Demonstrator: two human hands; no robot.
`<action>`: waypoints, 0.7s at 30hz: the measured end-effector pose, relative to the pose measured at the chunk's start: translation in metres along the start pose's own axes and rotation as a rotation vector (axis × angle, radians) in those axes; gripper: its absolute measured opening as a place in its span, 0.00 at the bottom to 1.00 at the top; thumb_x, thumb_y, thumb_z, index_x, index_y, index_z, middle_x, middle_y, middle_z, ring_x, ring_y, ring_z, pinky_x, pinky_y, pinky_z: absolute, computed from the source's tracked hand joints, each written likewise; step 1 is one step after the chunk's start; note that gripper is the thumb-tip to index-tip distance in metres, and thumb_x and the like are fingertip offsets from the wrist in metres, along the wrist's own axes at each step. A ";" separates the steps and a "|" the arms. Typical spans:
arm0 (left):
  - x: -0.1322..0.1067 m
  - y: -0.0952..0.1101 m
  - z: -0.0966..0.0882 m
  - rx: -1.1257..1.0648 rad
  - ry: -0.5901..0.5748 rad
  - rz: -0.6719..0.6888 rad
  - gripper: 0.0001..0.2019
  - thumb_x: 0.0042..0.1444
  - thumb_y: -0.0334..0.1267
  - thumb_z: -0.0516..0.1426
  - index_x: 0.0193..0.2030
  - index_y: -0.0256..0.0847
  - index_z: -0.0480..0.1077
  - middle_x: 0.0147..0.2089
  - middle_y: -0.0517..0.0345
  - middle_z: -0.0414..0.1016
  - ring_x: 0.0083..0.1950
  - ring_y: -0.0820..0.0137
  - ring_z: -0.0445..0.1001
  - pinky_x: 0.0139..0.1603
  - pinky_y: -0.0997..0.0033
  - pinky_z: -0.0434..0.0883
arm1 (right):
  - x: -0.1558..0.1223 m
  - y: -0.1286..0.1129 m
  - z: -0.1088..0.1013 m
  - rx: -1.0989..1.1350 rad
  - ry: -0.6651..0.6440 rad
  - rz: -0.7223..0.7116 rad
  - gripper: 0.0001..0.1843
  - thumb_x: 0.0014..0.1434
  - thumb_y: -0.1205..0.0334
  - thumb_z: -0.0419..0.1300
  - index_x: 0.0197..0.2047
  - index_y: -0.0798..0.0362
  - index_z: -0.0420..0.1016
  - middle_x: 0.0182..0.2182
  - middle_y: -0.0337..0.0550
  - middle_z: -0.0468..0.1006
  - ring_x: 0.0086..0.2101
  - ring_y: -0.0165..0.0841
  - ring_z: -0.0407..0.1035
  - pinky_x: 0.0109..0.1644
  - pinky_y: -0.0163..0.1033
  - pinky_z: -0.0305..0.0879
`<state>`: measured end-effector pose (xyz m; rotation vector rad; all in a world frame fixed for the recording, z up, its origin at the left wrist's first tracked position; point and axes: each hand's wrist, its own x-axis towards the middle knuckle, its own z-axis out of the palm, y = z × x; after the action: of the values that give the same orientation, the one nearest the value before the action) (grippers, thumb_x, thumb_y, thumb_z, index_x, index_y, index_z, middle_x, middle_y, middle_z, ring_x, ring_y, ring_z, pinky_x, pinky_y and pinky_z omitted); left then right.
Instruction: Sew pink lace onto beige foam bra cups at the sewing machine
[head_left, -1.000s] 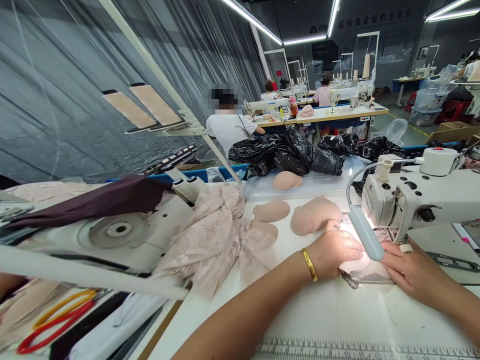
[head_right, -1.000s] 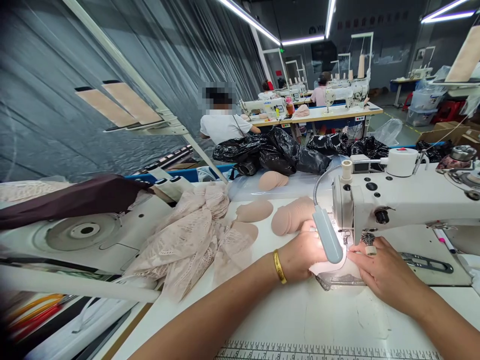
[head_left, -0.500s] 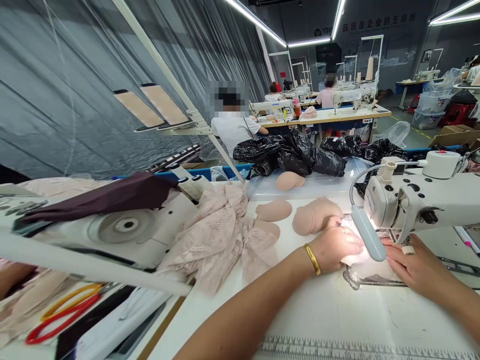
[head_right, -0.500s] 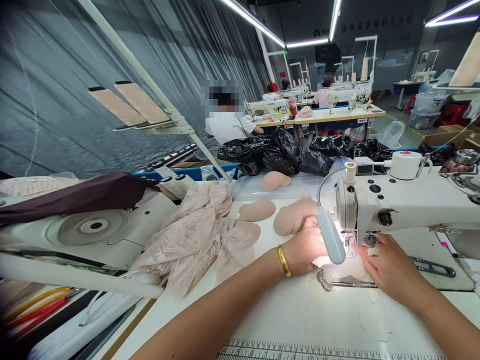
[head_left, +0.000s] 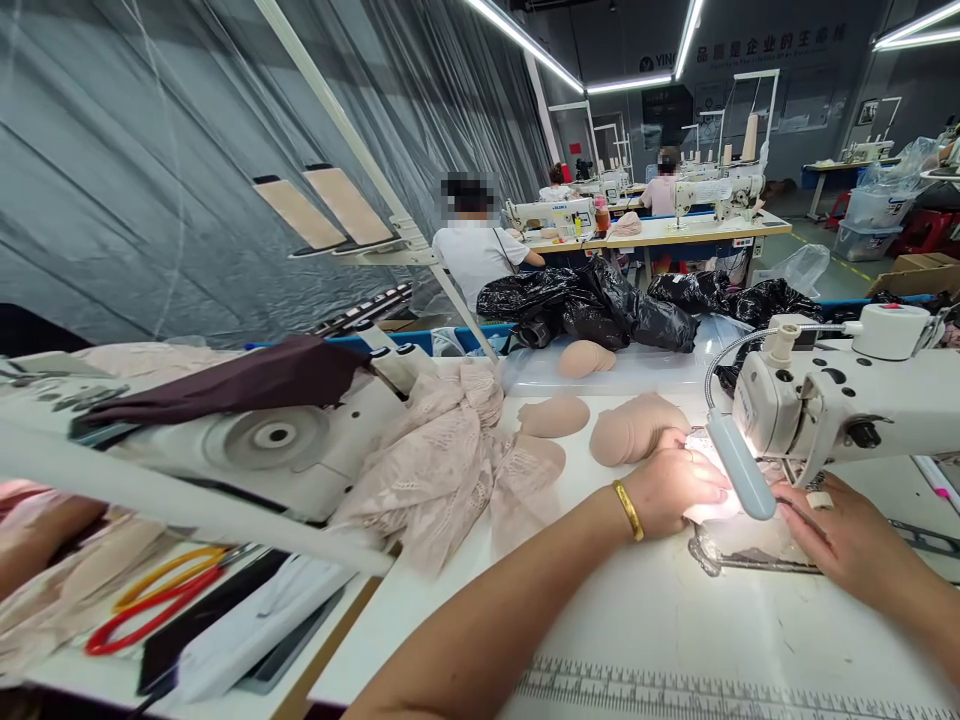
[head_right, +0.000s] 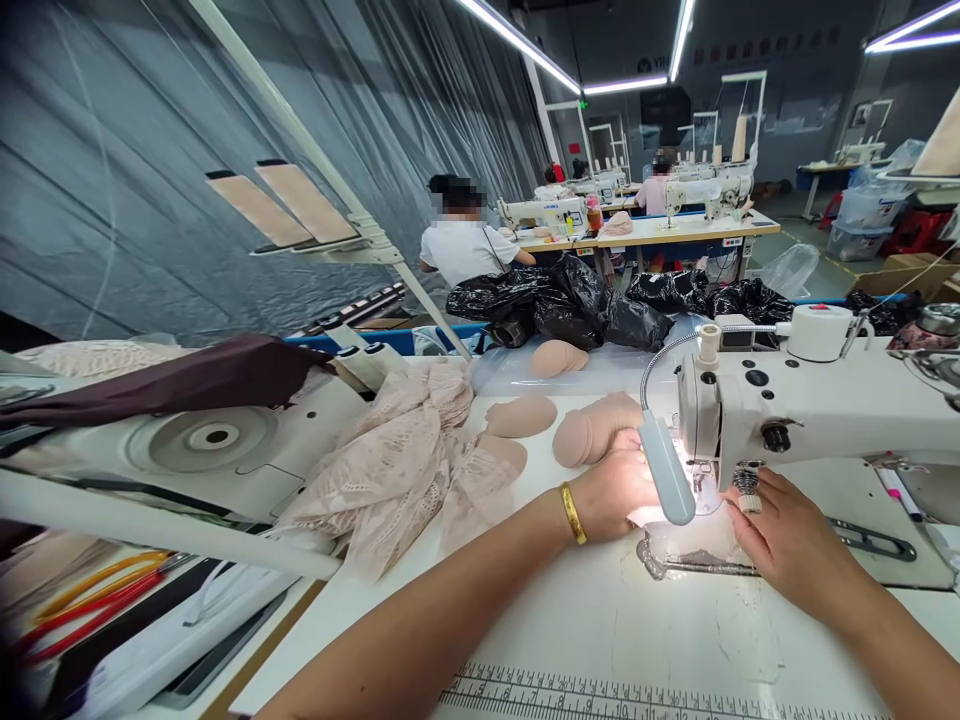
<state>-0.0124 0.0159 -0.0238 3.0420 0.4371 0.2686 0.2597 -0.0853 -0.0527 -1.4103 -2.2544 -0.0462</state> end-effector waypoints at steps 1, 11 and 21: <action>0.000 0.000 0.000 0.004 -0.001 0.000 0.22 0.47 0.26 0.61 0.49 0.51 0.76 0.60 0.59 0.79 0.59 0.58 0.73 0.59 0.49 0.51 | 0.000 0.001 0.001 0.016 0.014 0.012 0.17 0.73 0.55 0.48 0.48 0.47 0.79 0.42 0.48 0.82 0.47 0.46 0.75 0.52 0.52 0.73; 0.001 0.007 0.001 -0.027 -0.007 -0.028 0.16 0.49 0.27 0.60 0.44 0.48 0.76 0.57 0.59 0.81 0.57 0.60 0.73 0.59 0.48 0.50 | 0.001 0.005 0.004 0.117 -0.015 0.071 0.16 0.74 0.55 0.48 0.51 0.48 0.75 0.46 0.49 0.81 0.49 0.45 0.73 0.53 0.53 0.73; -0.001 0.007 0.002 -0.033 -0.021 -0.036 0.16 0.51 0.28 0.59 0.45 0.48 0.77 0.55 0.56 0.82 0.54 0.59 0.73 0.58 0.48 0.49 | -0.006 0.010 0.011 0.031 -0.007 0.067 0.18 0.73 0.52 0.48 0.52 0.49 0.76 0.46 0.51 0.83 0.53 0.49 0.74 0.56 0.58 0.73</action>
<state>-0.0110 0.0091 -0.0255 2.9988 0.4810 0.2399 0.2661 -0.0828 -0.0670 -1.4705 -2.2029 0.0159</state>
